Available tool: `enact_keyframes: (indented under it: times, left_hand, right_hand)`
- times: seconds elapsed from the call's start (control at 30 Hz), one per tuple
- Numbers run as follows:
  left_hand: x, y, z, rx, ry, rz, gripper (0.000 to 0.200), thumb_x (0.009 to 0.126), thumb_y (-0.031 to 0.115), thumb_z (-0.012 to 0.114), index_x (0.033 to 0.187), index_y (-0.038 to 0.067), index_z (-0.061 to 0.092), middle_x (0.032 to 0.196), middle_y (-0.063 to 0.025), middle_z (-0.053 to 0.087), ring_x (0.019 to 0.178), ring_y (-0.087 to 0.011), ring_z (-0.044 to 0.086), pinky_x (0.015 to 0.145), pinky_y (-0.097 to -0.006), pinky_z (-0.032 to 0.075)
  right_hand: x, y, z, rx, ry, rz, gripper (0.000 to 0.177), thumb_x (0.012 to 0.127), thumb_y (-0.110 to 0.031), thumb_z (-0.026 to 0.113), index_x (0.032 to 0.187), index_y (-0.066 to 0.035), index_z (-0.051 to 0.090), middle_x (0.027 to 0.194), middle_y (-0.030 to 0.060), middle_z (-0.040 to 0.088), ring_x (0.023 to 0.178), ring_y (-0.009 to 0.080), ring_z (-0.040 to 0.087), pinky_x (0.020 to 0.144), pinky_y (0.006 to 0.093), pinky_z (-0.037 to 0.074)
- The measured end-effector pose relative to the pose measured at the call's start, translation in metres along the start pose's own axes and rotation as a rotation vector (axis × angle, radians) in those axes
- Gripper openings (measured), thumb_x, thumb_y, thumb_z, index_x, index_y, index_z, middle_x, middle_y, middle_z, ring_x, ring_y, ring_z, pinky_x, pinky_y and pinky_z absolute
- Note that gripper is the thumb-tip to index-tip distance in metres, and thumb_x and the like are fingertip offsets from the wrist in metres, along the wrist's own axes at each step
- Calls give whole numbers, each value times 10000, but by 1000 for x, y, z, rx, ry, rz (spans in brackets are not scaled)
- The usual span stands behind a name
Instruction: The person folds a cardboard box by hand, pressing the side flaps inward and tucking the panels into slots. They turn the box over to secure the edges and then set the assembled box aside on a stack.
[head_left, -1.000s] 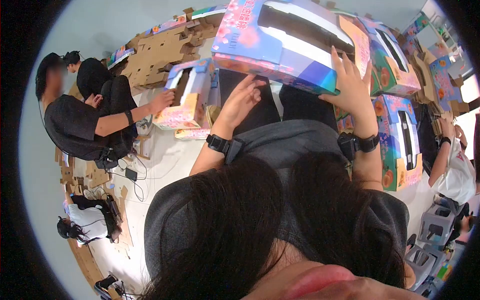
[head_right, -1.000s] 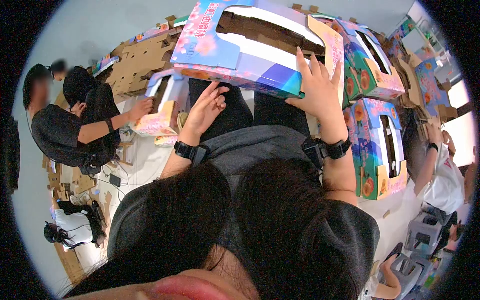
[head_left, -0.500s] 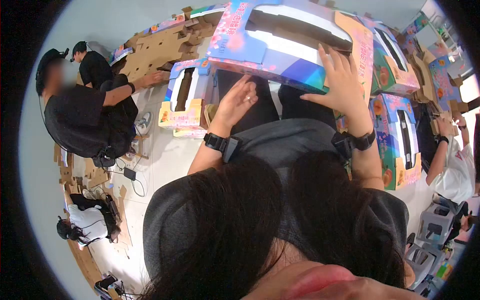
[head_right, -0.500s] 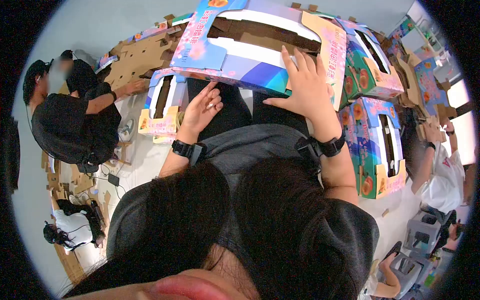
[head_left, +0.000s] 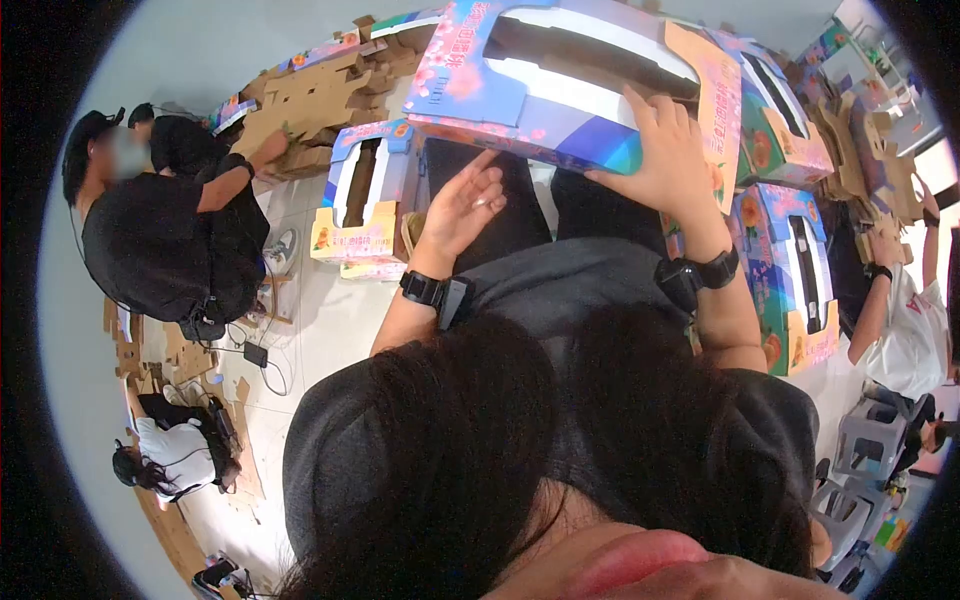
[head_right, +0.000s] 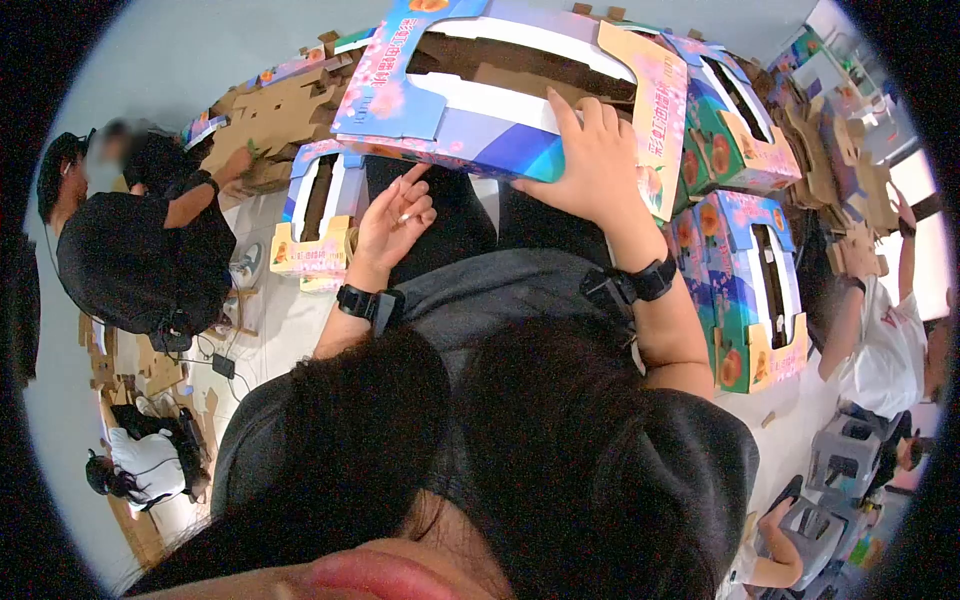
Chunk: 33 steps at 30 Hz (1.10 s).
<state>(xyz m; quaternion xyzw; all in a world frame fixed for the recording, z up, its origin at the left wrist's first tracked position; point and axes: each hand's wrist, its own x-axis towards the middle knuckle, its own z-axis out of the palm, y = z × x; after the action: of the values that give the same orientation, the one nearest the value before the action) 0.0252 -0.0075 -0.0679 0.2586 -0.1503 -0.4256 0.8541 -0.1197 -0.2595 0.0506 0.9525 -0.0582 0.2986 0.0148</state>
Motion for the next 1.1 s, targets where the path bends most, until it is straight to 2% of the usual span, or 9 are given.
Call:
enact_keyframes:
  times: [0.2,0.3,0.37,0.47,0.5,0.6,0.8,1.0,1.1]
  left_hand:
    - [2,0,-3,-24,-70,5,560,1038,270,519,1506,0,372,992,-3,541,755,-89,429,798,-288,409]
    - [2,1,-1,-17,-31,5,606,1035,268,524,1542,3,322,964,5,509,752,-90,425,800,-289,412]
    - [2,1,-1,-25,-74,1,632,1035,265,522,1563,10,287,946,8,485,749,-90,421,803,-289,413]
    - [5,1,-9,-40,-162,-8,659,1015,272,548,1571,34,287,960,13,499,771,-100,421,802,-298,399]
    - [5,1,-12,-46,-191,-13,667,1005,276,561,1570,44,295,972,15,512,783,-105,423,800,-303,392]
    - [4,2,-8,-21,-175,-13,661,1010,279,553,1572,51,291,915,27,438,765,-95,409,800,-301,391]
    - [4,3,-6,-43,-154,-22,644,1022,277,539,1577,66,291,897,27,418,747,-90,399,801,-295,390]
    - [2,3,-2,-54,-127,-19,622,1028,273,531,1574,75,310,924,22,457,750,-96,406,805,-295,394]
    - [2,3,-4,-78,-130,-12,619,1023,270,541,1569,75,323,934,14,473,752,-102,413,804,-298,400]
  right_hand:
    - [-21,-7,5,27,169,7,1060,583,-559,863,1451,-77,491,1198,147,548,1152,348,505,972,470,379]
    - [-31,-7,4,46,217,37,1049,584,-537,875,1452,-82,500,1198,152,547,1141,355,506,976,474,380]
    - [-38,-5,1,35,265,65,1041,585,-528,881,1456,-96,508,1194,161,548,1131,361,511,971,480,389]
    - [-47,11,-17,27,316,65,1039,596,-534,879,1479,-135,506,1174,184,554,1113,375,521,963,490,404]
    - [-48,13,-29,16,323,66,1035,604,-541,876,1500,-182,500,1163,206,559,1106,388,526,970,504,413]
    - [-62,30,-64,-100,279,127,1041,595,-539,875,1510,-219,497,1165,217,574,1104,389,535,980,512,419]
    - [-108,55,-129,-331,109,317,1000,598,-501,892,1492,-258,519,1168,194,593,1115,375,560,978,496,436]
    - [-183,110,-172,-348,-127,643,1048,558,-525,901,1494,-264,510,1193,184,604,1120,376,580,964,464,469]
    - [-202,120,-180,-496,-188,843,1048,550,-572,882,1489,-284,514,1198,177,604,1148,388,577,972,493,468]
